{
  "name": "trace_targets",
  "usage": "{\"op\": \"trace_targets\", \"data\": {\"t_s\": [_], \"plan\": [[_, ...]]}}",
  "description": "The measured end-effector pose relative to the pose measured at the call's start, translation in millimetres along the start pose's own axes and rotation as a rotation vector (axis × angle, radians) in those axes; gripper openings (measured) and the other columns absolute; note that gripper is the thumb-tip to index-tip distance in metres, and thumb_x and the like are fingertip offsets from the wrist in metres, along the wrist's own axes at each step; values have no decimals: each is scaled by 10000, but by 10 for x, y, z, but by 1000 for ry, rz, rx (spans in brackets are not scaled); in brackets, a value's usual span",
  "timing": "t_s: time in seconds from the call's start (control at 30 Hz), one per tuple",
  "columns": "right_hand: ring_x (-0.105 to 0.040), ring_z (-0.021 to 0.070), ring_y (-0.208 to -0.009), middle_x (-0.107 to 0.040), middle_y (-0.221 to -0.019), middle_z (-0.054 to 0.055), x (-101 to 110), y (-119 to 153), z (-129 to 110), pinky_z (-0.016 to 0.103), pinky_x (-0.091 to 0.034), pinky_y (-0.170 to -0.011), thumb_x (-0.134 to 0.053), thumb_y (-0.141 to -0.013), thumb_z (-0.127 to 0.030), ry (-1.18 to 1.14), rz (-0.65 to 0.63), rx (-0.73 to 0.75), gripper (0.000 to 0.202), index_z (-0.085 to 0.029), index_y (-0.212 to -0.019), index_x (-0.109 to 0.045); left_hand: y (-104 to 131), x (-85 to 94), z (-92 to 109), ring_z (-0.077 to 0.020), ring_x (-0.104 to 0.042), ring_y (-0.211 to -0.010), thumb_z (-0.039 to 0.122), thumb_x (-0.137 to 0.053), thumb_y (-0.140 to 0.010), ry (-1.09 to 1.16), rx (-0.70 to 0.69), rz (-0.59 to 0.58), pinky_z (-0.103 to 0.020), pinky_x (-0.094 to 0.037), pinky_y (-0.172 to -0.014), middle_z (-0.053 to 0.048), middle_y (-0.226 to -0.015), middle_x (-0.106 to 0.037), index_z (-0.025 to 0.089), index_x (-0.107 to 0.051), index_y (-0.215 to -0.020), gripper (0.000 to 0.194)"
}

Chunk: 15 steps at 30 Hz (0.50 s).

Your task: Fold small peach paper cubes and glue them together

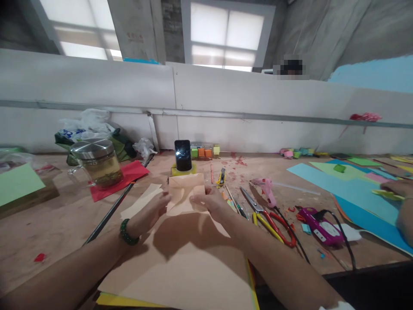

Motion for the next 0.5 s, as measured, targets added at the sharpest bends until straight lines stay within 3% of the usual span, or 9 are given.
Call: {"op": "trace_targets", "data": {"t_s": [0.1, 0.2, 0.3, 0.4, 0.5], "plan": [[-521, 110, -525, -596, -579, -16, -34, 0, 63, 240, -414, -530, -797, -480, -283, 25, -14, 2, 269, -155, -620, -606, 28, -101, -91, -221, -642, -732, 543, -681, -707, 106, 187, -47, -307, -499, -643, -90, -804, -695, 135, -664, -870, 440], [-581, 144, -638, -644, -707, 1, -2, -25, 50, 263, -455, -605, -836, -453, -310, 170, 20, 73, 423, -158, -802, -652, 20, -94, -77, -192, -618, -670, 489, -691, -692, 70, 194, -83, -287, -479, -619, -72, -728, -677, 129, -657, -796, 377], [-605, 162, -779, -650, -838, 3, 78, -21, -74, 272, -473, -693, -840, -461, -284, 342, 130, 241, 583, -194, -1000, -636, 26, -47, -25, -160, -568, -609, 417, -668, -679, -129, 206, -213, -252, -428, -569, -17, -619, -622, 151, -643, -694, 268], [-591, 157, -749, -627, -773, -4, 114, 15, -183, 247, -449, -645, -772, -595, -330, 493, 67, 277, 326, -174, -861, -666, 46, -9, 21, -129, -491, -532, 337, -683, -630, -253, 255, -334, -235, -356, -510, 15, -545, -569, 152, -635, -593, 195], [-531, 125, -614, -569, -639, -28, 135, 35, -228, 217, -382, -538, -723, -654, -356, 554, -130, 184, 228, -153, -736, -658, 47, 25, 59, -132, -502, -547, 289, -708, -584, -290, 289, -417, -230, -354, -519, 15, -569, -596, 150, -669, -601, 146]]}}
Point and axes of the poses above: each hand's wrist, its own y-axis away from the middle knuckle, its own x-axis out of the back of the hand, z = x × y, the point moved 3 cm from there along -y, towards the middle knuckle
